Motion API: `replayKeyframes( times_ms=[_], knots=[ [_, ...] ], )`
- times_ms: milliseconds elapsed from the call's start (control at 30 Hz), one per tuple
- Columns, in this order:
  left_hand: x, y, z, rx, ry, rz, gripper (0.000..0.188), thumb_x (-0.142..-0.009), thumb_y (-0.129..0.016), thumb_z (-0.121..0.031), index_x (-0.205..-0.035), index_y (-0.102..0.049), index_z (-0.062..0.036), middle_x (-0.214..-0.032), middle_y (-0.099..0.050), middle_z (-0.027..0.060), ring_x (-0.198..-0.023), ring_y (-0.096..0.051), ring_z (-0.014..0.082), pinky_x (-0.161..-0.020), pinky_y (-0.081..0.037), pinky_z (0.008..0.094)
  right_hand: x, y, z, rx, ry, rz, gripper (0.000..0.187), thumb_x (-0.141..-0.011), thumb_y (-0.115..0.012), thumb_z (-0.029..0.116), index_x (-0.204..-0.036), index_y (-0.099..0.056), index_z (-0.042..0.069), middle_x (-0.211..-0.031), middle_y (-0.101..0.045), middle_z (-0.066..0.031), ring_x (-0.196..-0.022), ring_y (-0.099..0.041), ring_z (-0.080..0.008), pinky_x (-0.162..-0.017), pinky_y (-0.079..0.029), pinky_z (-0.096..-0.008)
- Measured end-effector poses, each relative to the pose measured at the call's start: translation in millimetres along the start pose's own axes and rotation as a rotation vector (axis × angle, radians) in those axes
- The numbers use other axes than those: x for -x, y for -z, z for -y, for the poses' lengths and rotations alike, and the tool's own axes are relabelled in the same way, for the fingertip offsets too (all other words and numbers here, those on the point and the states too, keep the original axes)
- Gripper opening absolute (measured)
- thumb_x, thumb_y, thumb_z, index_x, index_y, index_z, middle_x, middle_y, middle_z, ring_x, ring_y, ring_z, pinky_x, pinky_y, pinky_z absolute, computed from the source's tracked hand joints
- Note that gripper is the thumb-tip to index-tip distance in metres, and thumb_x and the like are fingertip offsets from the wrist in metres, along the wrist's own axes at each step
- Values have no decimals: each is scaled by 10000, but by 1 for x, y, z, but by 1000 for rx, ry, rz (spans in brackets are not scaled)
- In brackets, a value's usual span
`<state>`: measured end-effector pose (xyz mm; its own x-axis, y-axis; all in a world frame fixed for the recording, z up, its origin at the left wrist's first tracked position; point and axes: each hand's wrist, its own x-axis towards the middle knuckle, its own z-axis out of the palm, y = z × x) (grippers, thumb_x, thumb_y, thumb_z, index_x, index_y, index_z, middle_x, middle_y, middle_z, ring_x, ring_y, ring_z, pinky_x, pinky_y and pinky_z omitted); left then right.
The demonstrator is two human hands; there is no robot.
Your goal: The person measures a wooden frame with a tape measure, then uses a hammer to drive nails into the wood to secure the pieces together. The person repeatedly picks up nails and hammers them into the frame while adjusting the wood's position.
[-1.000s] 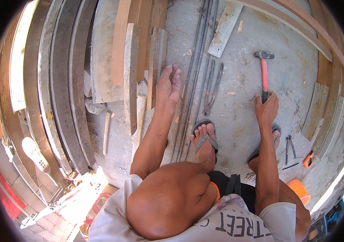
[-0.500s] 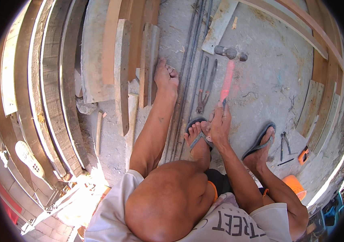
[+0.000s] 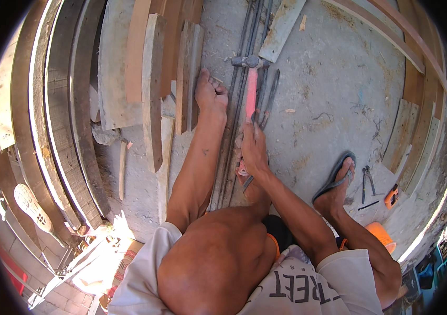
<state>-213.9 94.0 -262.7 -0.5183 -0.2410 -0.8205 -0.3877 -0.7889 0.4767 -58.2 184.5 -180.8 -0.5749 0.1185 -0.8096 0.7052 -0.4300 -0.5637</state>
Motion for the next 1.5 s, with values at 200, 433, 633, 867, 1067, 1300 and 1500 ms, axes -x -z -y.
replayKeyframes(
  times_ms=[200, 433, 633, 867, 1067, 1300, 1500],
  knots=[
    [3, -2, -1, -6, 12, 12, 106, -1021, -703, -230, -993, -641, -149, -762, -447, -51, -588, -399, 74, -486, -333, 231, -3, -1, -9, -89, 8, -4, 431, -1105, -467, 485, -958, -516, 83, -613, -438, 30, -451, -447, -98, -397, -382, -278],
    [5, -5, -1, 31, 16, 16, 126, -1020, -708, -236, -974, -630, -148, -769, -438, -48, -587, -388, 77, -475, -323, 232, -6, -12, -19, -162, 6, -18, 424, -1113, -452, 476, -925, -492, 97, -578, -391, 43, -416, -394, -90, -377, -347, -286],
    [-7, 4, -5, 97, 49, 26, 116, -1016, -715, -246, -1019, -641, -156, -764, -404, -50, -614, -395, 80, -484, -313, 243, -11, 1, -8, 59, -58, 173, 424, -1121, -425, 479, -918, -473, 110, -564, -363, 44, -404, -362, -89, -365, -315, -295],
    [-8, 1, -14, 161, 138, 47, 112, -1017, -714, -231, -979, -637, -159, -687, -357, -67, -559, -379, 79, -474, -325, 239, -2, -29, -16, -216, -80, 87, 449, -1118, -417, 503, -917, -454, 104, -580, -384, 29, -404, -375, -100, -362, -313, -301],
    [110, -2, -39, -332, 161, 234, 252, -1015, -725, -268, -1158, -677, -66, -698, -517, -60, -554, -481, 61, -473, -405, 217, -3, -5, -9, -180, 28, -95, 462, -1119, -403, 509, -984, -494, 76, -610, -443, -11, -429, -426, -121, -381, -356, -310],
    [176, -49, -194, -1218, -1340, 161, 734, -970, -707, -463, -1418, -556, 98, -1070, -732, 187, -1084, -702, 246, -893, -568, 439, -15, -36, -51, -135, 95, -5, 455, -1113, -418, 512, -1016, -478, 72, -631, -440, -6, -457, -415, -124, -407, -367, -308],
    [113, -43, -197, -1231, -572, 472, 775, -808, -866, -436, -1340, -618, 70, -1134, -719, 177, -1017, -709, 212, -866, -565, 358, 6, -1, -4, -290, 100, -128, 437, -1115, -422, 510, -999, -459, 91, -614, -403, 17, -436, -376, -112, -393, -344, -309]
  ],
)
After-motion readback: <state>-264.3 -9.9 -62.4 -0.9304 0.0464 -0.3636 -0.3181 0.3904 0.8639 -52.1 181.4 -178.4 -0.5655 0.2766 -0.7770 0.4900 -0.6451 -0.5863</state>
